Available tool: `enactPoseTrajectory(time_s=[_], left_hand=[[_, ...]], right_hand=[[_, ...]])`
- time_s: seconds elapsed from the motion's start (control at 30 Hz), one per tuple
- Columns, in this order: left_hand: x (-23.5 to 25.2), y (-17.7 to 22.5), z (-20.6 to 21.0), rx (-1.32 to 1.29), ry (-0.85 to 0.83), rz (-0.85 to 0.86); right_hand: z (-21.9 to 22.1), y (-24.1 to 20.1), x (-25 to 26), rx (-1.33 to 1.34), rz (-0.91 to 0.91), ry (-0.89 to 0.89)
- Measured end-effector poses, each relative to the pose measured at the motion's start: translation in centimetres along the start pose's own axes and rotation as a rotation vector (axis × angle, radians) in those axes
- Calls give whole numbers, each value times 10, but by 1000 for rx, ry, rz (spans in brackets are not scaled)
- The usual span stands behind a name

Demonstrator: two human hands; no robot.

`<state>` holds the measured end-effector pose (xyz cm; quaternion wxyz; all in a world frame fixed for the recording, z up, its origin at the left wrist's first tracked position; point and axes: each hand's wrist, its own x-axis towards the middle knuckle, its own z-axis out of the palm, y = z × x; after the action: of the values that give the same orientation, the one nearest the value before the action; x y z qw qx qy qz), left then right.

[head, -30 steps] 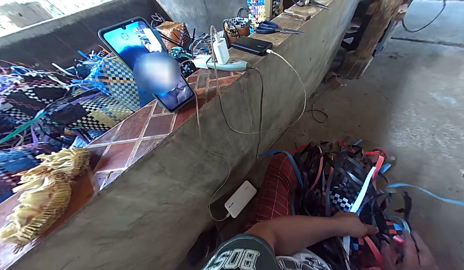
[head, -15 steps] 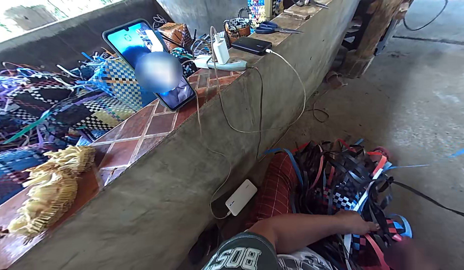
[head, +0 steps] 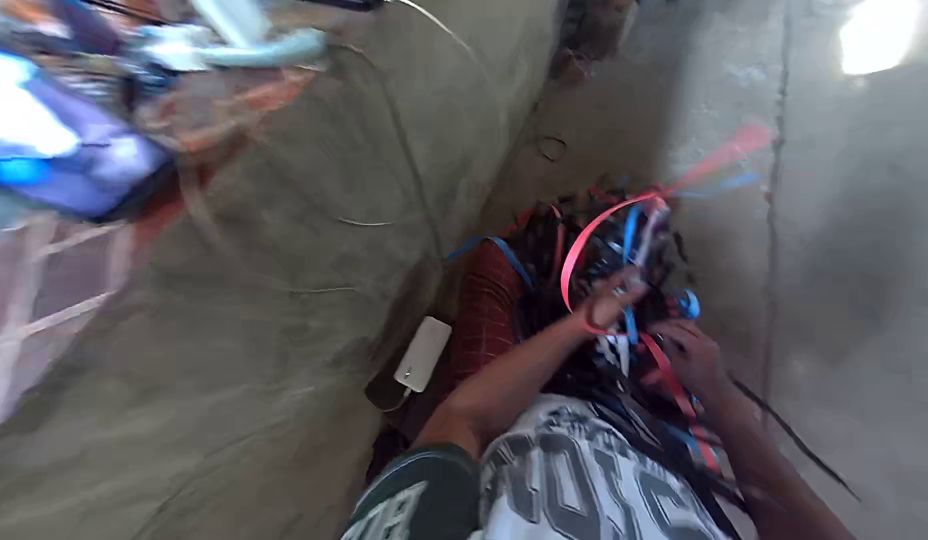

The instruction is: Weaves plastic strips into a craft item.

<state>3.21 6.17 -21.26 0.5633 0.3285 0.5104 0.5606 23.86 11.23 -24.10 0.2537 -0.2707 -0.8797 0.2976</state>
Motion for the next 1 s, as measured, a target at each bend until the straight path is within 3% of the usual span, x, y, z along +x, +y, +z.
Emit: enactPoseTrajectory(time_s=[0.13,0.23,0.3,0.37,0.47,0.53,0.57,0.6,0.67,0.73,0.83,1.0], left_hand=[[-22,24,-35,-320,30,-70],[-46,34,-69,-373,100,-60],[-62,32,-90,-298,202,-77],[-81,30,-105,48,236,-127],[-106,47,-107,531,-122,-266],[-118,60,-97,396,-459,-252],[-121,60,-89,248,-538,-169],[-122,57,-79,123,-519,-72],[-111,43,-54,133,-234,119],[-86,23,-37,595,-42,197],[-58,7,-18,1018,-64,104],[-32,2,-19,1046,-205,19]], right_hand=[[-4,-1,3,16,147,-91],[-7,8,0,45,245,-128],[-10,11,-1,64,311,-159],[-11,11,1,72,340,-176],[-13,13,5,48,393,-221],[-12,15,5,43,402,-225],[-11,15,4,44,409,-225],[-11,16,3,47,414,-215],[-11,17,1,41,430,-220],[-15,8,0,8,441,-249],[-13,12,0,-25,371,-232],[-12,15,-7,-28,332,-214]])
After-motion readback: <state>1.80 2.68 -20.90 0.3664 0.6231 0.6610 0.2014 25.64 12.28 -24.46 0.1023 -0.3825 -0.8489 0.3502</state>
